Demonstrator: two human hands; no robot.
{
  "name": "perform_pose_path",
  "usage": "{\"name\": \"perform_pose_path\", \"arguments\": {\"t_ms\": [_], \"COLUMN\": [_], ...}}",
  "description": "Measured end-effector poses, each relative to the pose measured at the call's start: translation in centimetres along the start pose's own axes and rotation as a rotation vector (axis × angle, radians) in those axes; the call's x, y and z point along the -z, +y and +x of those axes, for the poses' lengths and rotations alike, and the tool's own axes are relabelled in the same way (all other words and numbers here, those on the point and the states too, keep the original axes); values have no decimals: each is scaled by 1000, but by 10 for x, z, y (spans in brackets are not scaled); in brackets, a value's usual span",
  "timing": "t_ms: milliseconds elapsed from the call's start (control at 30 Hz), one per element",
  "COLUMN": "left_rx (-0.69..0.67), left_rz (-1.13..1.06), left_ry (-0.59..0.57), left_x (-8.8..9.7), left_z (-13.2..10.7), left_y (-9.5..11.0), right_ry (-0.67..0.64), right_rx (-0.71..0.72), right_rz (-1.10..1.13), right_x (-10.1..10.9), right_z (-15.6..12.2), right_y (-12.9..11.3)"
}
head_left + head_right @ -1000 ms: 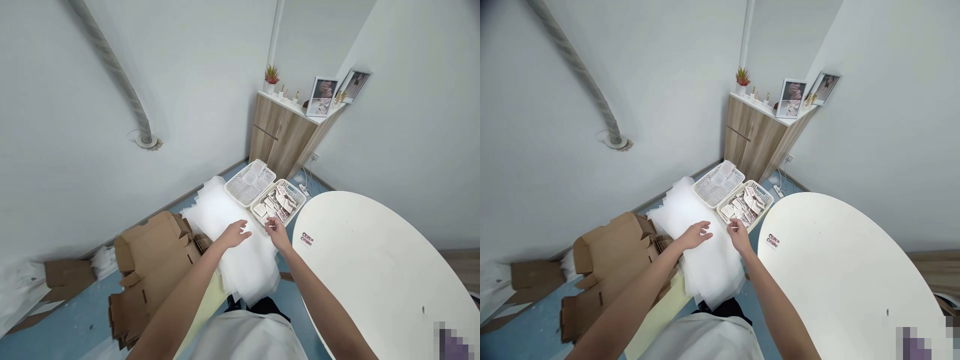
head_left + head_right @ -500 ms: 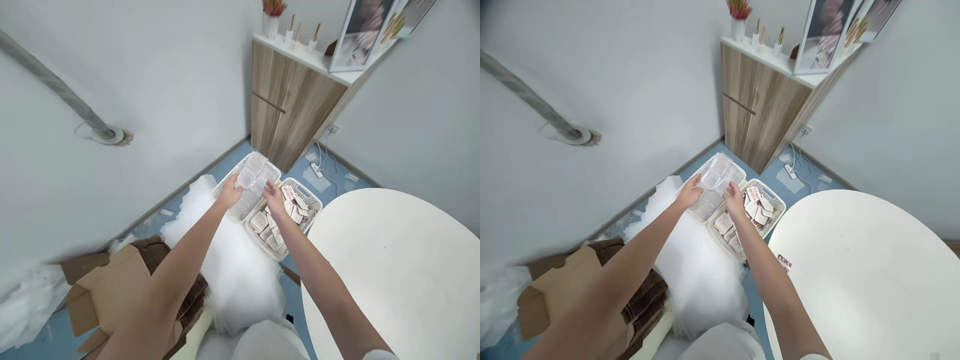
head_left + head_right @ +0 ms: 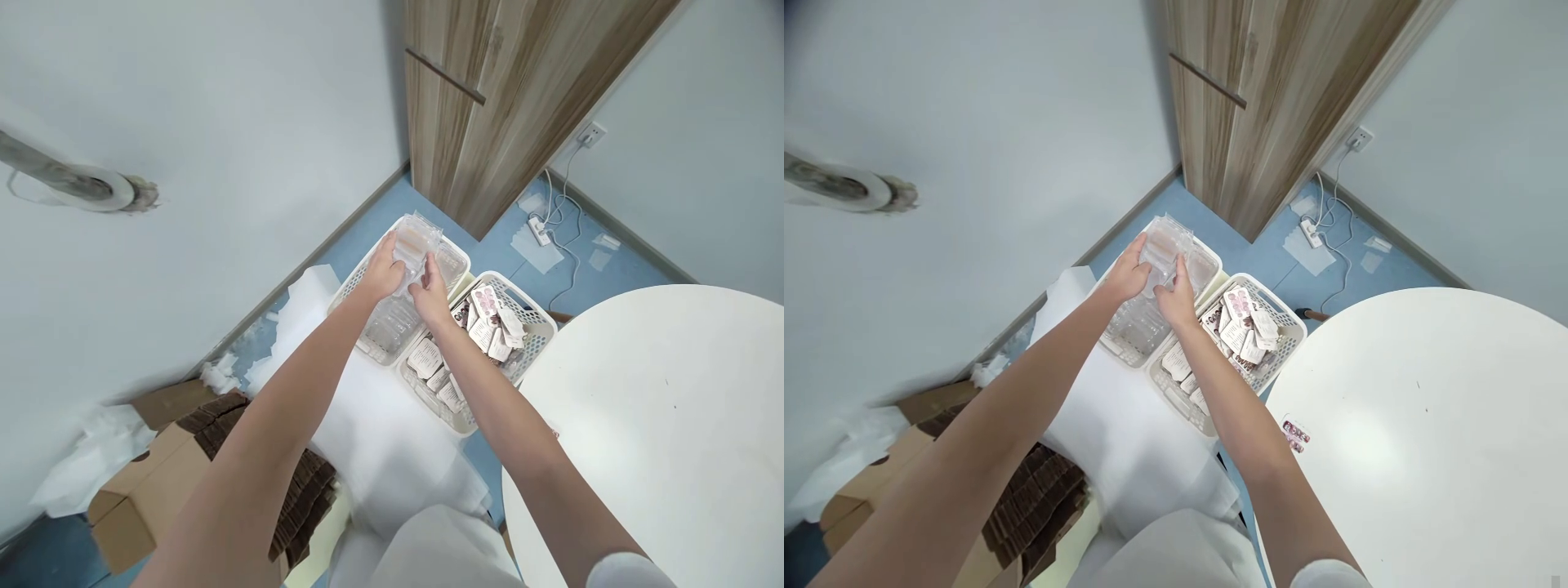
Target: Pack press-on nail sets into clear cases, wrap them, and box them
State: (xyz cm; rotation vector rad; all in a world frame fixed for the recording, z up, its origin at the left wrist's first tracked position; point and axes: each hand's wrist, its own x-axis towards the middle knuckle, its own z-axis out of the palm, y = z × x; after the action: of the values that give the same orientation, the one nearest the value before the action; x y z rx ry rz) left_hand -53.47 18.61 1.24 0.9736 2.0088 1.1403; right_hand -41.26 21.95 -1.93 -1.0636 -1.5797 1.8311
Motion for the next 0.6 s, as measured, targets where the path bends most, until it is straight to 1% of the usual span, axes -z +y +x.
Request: {"name": "perform_pose_path", "arguments": {"t_ms": [67, 167, 300, 400, 467, 533, 600], "left_rx": [-7, -15, -113, -167, -188, -204, -202], "left_rz": [-26, -30, -27, -47, -80, -116, -144], "left_ry": [19, 47, 100, 152, 176, 186, 187], "left_x": [-1, 0, 3, 2, 0, -3, -5], "left_z": [0, -5, -25, -46, -64, -86, -112], "left_y": [1, 8, 22, 32, 36, 38, 41], "right_ry": [-6, 2, 55, 90, 107, 131, 149], "right_rx": [20, 65, 145, 175, 175, 161, 143], "right_rz": [1, -14, -32, -22, 5, 47, 86], "right_x": [0, 2, 3, 2, 2, 3, 5], "right_z": [1, -2, -20, -43, -64, -89, -119], "right_y": [2, -2, -16, -29, -39, -47, -53]}}
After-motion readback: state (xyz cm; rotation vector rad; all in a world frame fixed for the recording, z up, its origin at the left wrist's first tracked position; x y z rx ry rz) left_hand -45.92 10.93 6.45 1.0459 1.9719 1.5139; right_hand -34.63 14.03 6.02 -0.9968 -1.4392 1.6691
